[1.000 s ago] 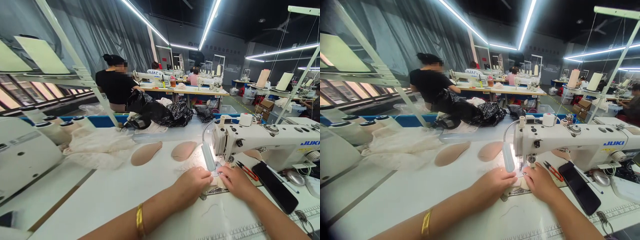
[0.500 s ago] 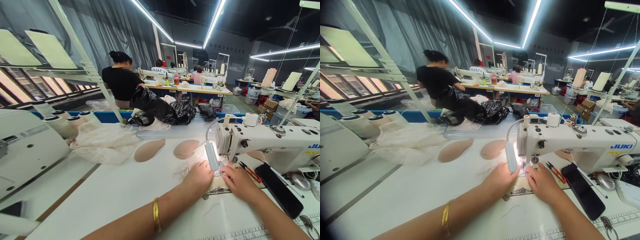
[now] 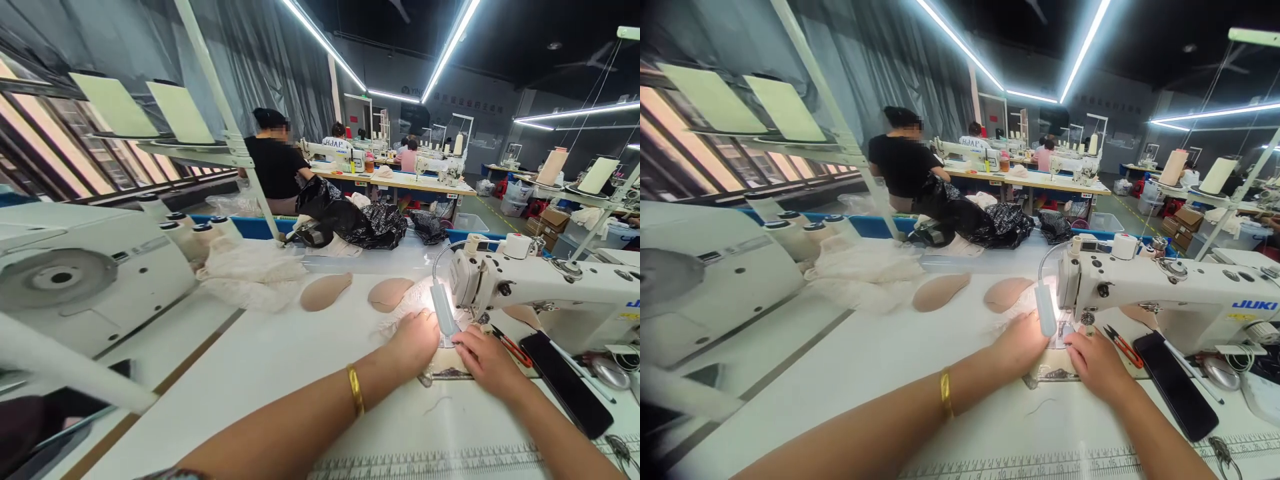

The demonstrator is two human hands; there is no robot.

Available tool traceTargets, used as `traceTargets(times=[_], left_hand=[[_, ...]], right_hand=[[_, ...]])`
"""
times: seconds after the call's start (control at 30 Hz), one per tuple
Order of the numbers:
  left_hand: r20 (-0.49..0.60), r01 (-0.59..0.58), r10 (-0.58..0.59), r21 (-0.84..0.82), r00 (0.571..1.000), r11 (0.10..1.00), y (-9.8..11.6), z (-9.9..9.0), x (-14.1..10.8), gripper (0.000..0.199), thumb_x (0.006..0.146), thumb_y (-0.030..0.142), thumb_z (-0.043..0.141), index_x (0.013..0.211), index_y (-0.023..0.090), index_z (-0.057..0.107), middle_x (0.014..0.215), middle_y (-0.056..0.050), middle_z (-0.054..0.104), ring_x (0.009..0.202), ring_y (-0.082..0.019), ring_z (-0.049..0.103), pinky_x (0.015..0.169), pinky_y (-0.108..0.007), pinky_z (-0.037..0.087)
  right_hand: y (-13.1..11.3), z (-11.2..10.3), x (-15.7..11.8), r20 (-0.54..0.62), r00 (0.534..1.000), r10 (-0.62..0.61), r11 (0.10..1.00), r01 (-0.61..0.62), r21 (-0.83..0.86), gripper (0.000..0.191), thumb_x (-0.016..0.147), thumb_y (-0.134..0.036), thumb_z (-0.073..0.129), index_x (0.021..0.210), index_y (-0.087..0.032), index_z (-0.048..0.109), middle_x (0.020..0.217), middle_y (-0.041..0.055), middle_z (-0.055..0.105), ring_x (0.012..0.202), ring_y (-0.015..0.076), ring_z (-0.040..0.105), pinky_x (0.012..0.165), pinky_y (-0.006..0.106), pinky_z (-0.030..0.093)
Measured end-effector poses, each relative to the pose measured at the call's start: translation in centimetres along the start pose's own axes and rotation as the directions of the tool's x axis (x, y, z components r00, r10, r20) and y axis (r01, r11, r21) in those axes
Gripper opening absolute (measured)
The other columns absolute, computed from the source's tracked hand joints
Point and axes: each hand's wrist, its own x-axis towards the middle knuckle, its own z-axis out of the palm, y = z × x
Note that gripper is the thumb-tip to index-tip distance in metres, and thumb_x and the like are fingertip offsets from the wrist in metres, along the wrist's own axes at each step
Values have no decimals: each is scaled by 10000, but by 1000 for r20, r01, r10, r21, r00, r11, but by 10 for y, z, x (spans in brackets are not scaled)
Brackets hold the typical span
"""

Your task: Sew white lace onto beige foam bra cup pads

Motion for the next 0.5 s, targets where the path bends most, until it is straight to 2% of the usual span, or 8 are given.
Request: traceTargets(times=[0.07,0.13,0.2,0.27,0.33,0.4,0.47,0.5], left_hand=[[41,9,-9,7,999,1000,2,-8,-9,170,797,-5,622,731,152,624,848,-142,654,912,-316,642,756,-393,508],[95,17,-14,-21,995,1000,4,-22,-32,204,774,-23,609,678,157,596,816,-127,654,832,-284,644,719,-376,485],[149,26,-12,-94,989,995,5,-42,-67,197,805,1,576,713,172,610,752,-76,644,709,-231,614,690,-357,455],[182,31,17,-257,983,966,5,-68,-108,196,840,39,539,764,199,625,705,-27,625,641,-198,569,680,-337,427],[209,116,-13,-489,978,864,5,-94,-150,179,884,126,518,765,219,614,730,-8,630,674,-189,566,688,-314,417],[281,240,-68,-644,957,727,6,-111,-191,181,877,147,479,762,220,599,754,8,630,727,-182,579,714,-289,426],[399,359,-68,-721,914,593,8,-112,-227,168,832,125,453,768,212,581,759,22,617,750,-172,589,705,-260,434],[456,412,-59,-731,888,544,9,-108,-242,147,802,118,457,757,208,564,741,28,595,739,-168,583,673,-245,428]], right_hand=[[-7,-1,0,-13,997,-78,997,78,8,247,1065,-210,434,1092,-224,679,938,80,699,866,256,647,744,374,523],[-20,0,1,-24,987,-161,987,161,19,254,1062,-210,460,1223,-222,657,1105,118,719,1016,287,651,845,430,551],[-39,2,3,-27,975,-221,975,222,17,320,1045,-203,492,1338,-243,615,1383,152,652,1253,339,595,982,525,526],[-63,4,3,-10,962,-274,961,274,38,312,1038,-185,473,1290,-261,639,1524,140,575,1424,375,491,1083,620,449],[-91,1,-5,31,941,-336,933,328,150,288,1037,-160,429,1158,-255,673,1412,127,665,1366,362,556,1086,627,437],[-122,-5,-23,99,926,-363,888,312,338,271,1034,-172,433,1130,-259,672,1157,101,757,1098,301,687,994,525,517],[-151,-1,-49,272,917,-292,857,125,499,213,1044,-262,515,1175,-310,676,1059,63,765,948,254,716,852,388,575],[-163,8,-62,398,878,-265,848,15,530,206,1034,-295,565,1194,-342,686,1080,45,777,950,250,732,834,359,581]])
